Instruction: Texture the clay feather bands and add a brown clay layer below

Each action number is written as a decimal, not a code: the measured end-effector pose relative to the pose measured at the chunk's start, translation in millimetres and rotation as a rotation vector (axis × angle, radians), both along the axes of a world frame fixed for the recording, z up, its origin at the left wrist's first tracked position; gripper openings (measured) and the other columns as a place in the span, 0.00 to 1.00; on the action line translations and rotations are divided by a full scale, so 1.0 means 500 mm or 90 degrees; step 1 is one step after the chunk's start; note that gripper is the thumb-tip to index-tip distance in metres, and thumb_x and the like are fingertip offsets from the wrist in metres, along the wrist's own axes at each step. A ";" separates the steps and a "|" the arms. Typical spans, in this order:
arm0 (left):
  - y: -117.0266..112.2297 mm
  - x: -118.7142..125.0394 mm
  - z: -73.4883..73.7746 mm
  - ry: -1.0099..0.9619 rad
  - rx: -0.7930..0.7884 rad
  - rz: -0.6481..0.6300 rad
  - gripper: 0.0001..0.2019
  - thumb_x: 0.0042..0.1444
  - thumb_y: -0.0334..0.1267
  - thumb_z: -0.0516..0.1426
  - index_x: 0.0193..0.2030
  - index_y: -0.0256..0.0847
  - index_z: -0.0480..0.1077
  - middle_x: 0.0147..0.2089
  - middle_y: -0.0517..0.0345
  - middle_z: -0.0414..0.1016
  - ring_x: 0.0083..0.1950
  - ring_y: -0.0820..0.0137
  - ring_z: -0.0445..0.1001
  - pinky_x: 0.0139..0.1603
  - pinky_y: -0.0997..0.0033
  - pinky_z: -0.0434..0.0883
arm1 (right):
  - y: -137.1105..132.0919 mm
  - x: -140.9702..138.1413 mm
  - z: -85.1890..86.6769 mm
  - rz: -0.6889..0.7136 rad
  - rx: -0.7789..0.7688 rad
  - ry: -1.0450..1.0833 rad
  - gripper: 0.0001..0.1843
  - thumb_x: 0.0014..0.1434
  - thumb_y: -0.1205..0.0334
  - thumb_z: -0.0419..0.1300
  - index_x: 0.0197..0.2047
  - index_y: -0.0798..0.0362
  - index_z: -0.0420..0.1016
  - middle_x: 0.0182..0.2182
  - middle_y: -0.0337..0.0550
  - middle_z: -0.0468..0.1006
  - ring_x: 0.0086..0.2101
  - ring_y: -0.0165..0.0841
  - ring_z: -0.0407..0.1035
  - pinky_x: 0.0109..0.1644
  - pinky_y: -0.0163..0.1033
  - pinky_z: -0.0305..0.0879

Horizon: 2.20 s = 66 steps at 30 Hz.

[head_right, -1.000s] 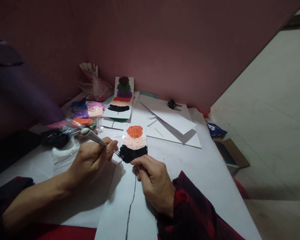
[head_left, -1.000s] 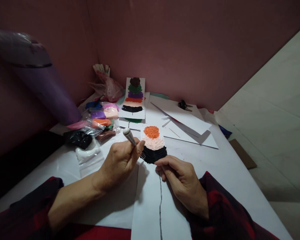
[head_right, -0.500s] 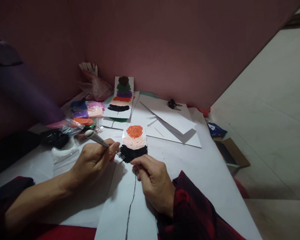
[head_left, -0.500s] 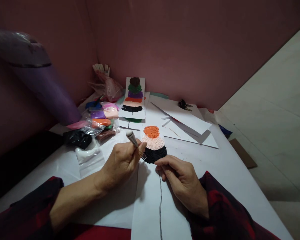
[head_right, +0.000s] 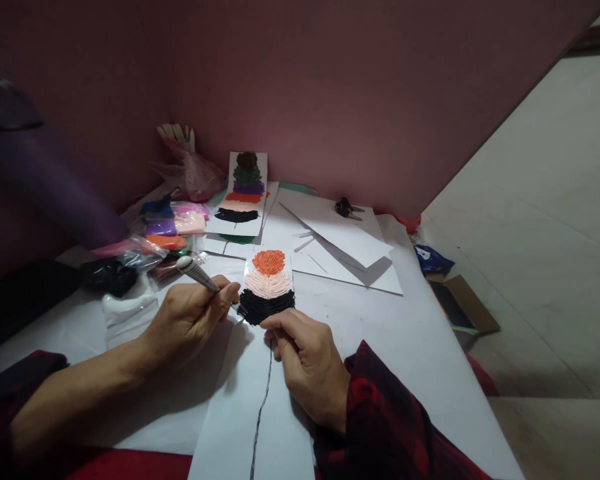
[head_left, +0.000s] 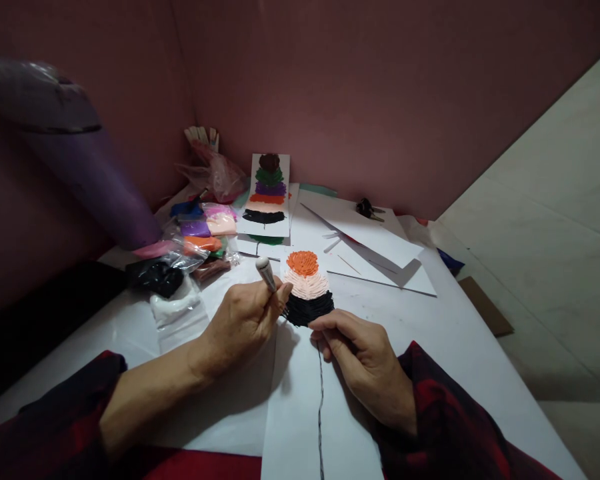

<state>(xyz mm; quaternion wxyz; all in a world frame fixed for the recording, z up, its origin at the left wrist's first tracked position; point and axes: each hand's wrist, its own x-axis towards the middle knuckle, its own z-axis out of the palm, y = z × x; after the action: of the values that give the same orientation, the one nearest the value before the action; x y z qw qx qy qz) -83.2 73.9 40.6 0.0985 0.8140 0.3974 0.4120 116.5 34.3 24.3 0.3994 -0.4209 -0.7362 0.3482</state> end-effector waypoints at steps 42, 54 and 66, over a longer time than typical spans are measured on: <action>0.008 -0.009 0.016 -0.026 0.073 0.045 0.17 0.65 0.33 0.49 0.24 0.40 0.62 0.19 0.65 0.63 0.20 0.76 0.64 0.26 0.74 0.61 | -0.003 0.003 -0.001 0.001 -0.003 0.001 0.12 0.63 0.71 0.50 0.40 0.54 0.74 0.28 0.41 0.73 0.25 0.29 0.67 0.29 0.38 0.67; 0.001 -0.004 0.017 -0.024 0.008 0.010 0.16 0.66 0.34 0.47 0.24 0.40 0.61 0.19 0.66 0.61 0.19 0.77 0.61 0.22 0.75 0.59 | -0.002 0.002 0.001 0.001 -0.003 -0.002 0.12 0.62 0.72 0.50 0.40 0.55 0.74 0.29 0.42 0.74 0.25 0.29 0.67 0.30 0.38 0.67; -0.004 0.000 0.016 -0.033 -0.025 -0.002 0.17 0.65 0.34 0.46 0.24 0.40 0.60 0.19 0.66 0.60 0.19 0.77 0.60 0.22 0.75 0.59 | -0.001 0.002 0.000 0.001 0.003 -0.001 0.12 0.63 0.72 0.50 0.40 0.54 0.74 0.28 0.41 0.73 0.25 0.29 0.67 0.30 0.38 0.67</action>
<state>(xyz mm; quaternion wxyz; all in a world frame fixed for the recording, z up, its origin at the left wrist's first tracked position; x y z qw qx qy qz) -83.3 72.0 48.6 0.1253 0.8018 0.4015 0.4246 117.3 33.8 24.3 0.3995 -0.4199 -0.7376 0.3465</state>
